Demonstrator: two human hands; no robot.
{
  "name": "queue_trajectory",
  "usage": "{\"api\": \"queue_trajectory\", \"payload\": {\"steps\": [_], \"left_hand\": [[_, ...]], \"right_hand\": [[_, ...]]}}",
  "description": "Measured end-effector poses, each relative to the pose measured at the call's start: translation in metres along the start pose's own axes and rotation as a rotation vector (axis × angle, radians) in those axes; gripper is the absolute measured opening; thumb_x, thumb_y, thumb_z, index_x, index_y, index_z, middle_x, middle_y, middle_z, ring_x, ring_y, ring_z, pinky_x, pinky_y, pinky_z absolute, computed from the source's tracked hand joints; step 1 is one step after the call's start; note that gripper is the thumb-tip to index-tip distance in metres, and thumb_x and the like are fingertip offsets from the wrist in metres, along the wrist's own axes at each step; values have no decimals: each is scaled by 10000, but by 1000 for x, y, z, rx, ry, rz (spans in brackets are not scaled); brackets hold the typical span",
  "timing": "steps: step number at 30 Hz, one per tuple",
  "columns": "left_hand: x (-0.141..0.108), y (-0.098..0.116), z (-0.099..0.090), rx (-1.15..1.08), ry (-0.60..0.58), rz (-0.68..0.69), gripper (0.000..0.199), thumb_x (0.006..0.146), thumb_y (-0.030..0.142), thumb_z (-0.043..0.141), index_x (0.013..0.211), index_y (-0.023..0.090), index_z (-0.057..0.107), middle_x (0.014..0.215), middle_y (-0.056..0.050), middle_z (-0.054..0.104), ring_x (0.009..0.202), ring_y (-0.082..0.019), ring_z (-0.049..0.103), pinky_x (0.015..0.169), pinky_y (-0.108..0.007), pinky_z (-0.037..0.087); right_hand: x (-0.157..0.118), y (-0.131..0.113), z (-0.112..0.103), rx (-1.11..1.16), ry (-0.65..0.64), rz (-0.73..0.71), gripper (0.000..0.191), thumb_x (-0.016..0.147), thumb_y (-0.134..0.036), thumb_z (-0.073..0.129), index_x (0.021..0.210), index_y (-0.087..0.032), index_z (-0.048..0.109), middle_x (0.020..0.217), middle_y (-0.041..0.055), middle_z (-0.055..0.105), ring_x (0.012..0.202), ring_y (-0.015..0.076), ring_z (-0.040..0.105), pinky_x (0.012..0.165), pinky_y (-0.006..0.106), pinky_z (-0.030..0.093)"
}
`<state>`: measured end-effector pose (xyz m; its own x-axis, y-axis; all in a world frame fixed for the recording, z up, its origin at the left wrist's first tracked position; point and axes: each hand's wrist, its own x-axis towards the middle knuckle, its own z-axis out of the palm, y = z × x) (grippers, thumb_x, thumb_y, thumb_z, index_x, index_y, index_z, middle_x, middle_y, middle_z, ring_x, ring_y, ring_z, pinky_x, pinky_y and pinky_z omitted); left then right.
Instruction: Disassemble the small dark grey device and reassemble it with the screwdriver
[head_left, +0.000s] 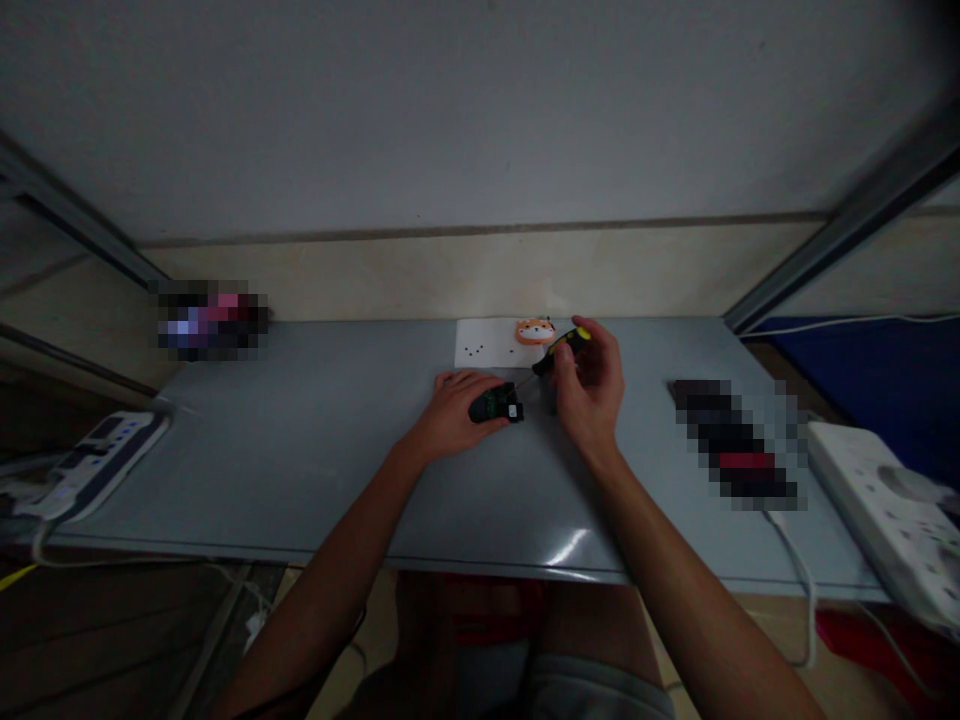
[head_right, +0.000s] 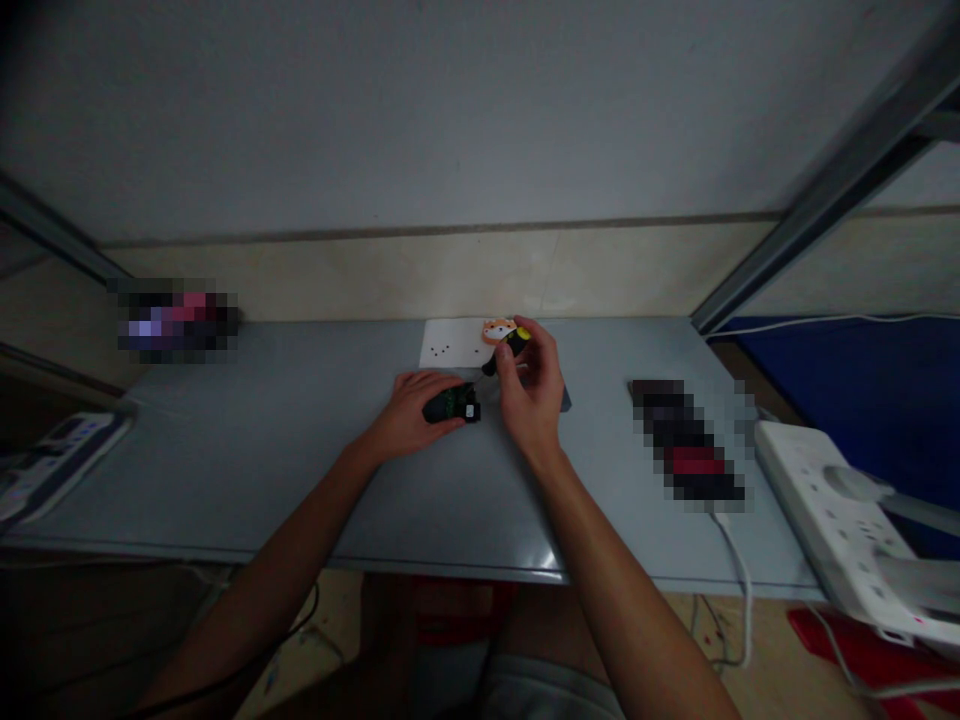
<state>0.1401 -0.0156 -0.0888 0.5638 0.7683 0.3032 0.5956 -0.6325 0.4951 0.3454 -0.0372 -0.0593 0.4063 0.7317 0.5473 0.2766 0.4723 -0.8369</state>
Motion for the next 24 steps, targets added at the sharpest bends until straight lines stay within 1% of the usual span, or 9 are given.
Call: {"api": "queue_trajectory", "payload": {"steps": [5,11,15,19,24], "left_hand": [[1,0,0,-3,-10,-6,521,881,444,813,1346,301,627,1385,-40,692,1304,-274,596,1133,-485,330],[1,1,-1,-9,-6,-8,526,868,438,826,1334,303,624,1377,-38,694,1306,-274,596,1134,-479,329],[1,0,0,-24,0,-3,557,855,436,837,1348,303,612,1375,-37,695,1308,-275,596,1143,-475,328],[1,-1,1,-22,-5,-14,561,850,426,838,1351,303,618,1373,-45,693,1314,-288,590,1146,-482,332],[1,0,0,-24,-16,-26,538,856,423,826,1343,307,627,1367,-47,693,1314,-291,585,1148,-485,334]], "right_hand": [[-1,2,0,-24,-18,-43,411,989,-485,599,1372,-336,576,1136,64,633,806,173,616,640,330,561],[-1,0,1,8,-4,10,393,977,-475,626,1341,-330,599,1080,49,639,764,158,592,625,324,549],[-1,0,1,6,4,14,375,976,-464,633,1323,-324,611,1078,40,635,735,150,566,629,328,539],[-2,2,1,3,5,16,376,978,-455,635,1324,-311,616,1034,34,630,698,145,538,608,325,514],[-2,1,1,9,-20,28,380,978,-460,629,1322,-300,607,1055,39,644,716,144,553,589,311,505]]}}
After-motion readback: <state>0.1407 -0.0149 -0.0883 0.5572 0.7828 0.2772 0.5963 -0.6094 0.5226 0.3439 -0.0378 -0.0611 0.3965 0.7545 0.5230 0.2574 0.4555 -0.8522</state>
